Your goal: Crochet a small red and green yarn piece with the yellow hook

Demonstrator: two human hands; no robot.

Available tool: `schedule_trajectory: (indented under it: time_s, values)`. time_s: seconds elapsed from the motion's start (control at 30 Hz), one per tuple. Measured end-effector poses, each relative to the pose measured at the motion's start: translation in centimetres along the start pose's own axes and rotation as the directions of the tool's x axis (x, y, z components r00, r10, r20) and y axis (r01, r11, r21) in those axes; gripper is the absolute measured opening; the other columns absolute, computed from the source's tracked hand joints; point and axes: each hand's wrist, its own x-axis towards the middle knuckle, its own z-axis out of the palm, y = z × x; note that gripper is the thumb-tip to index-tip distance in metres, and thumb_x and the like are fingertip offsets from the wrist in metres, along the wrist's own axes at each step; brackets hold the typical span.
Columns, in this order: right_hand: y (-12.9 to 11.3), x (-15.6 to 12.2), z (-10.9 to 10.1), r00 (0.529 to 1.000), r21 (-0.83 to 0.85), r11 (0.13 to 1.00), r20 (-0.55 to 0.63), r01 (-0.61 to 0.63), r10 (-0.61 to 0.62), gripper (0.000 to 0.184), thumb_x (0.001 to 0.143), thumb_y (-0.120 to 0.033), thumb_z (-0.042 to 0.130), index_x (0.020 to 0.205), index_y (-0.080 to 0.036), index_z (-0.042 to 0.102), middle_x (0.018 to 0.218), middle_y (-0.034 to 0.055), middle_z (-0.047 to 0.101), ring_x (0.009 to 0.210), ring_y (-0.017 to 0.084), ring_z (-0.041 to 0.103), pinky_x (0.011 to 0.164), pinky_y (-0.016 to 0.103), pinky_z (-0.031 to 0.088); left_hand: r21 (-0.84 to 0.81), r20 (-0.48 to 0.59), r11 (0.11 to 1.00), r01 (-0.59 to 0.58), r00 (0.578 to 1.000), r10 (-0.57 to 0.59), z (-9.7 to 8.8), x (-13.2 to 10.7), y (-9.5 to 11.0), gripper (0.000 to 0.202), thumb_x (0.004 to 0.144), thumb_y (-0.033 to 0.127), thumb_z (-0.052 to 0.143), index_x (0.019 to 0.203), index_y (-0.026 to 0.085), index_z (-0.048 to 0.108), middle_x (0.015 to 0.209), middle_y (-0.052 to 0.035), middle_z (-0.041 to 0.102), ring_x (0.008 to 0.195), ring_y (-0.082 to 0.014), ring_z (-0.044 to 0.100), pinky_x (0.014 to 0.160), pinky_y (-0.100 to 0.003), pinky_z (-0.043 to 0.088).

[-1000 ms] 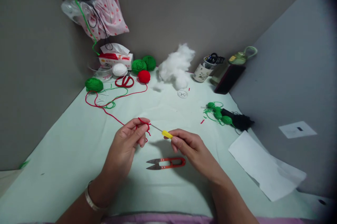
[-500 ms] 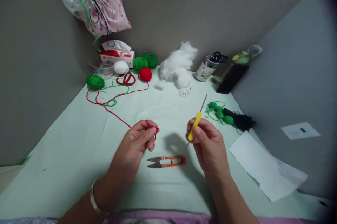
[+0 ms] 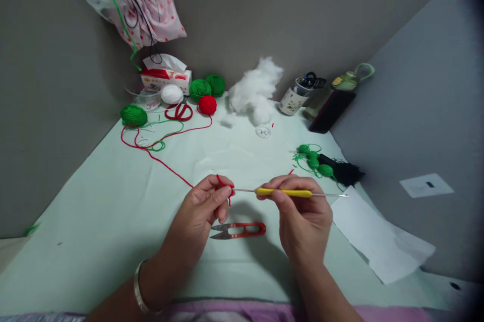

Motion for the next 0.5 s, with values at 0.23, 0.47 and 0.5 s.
schedule_trajectory:
  time_s: [0.23,0.47,0.5]
  values:
    - [-0.04,0.02,-0.13,1.000,-0.043,0.999,-0.016,0.009,-0.010,0.010,0.093,-0.019,0.076,0.093,-0.026,0.069,0.088,-0.0002,0.076,0.077,0.016,0.075,0.070,0.031,0.063,-0.014,-0.017,1.000,-0.002,1.000,0.002,0.16,0.00,0.00,0.019,0.081,0.032,0.086,0.085,0.019,0.073,0.067,0.0048,0.057,0.050,-0.0048,0.045,0.052,-0.019,0.033]
    - [-0.07,-0.12,-0.01,0.997,-0.118,0.991,-0.033,0.066,-0.071,0.010,0.094,-0.017,0.074,0.093,-0.025,0.068,0.087,0.0004,0.075,0.077,0.017,0.075,0.070,0.033,0.065,-0.022,-0.025,1.000,0.002,1.000,-0.003,0.27,-0.04,-0.04,0.022,0.077,0.032,0.089,0.084,0.018,0.073,0.069,0.0042,0.059,0.049,-0.0042,0.045,0.051,-0.018,0.033]
    - [-0.08,-0.13,0.03,0.996,-0.128,0.989,-0.035,0.072,-0.077,0.010,0.094,-0.017,0.074,0.094,-0.025,0.068,0.087,0.0006,0.075,0.077,0.017,0.075,0.069,0.033,0.065,-0.024,-0.025,1.000,0.005,1.000,-0.005,0.28,-0.04,-0.05,0.022,0.077,0.032,0.089,0.084,0.018,0.073,0.069,0.0043,0.059,0.049,-0.0041,0.045,0.051,-0.019,0.033]
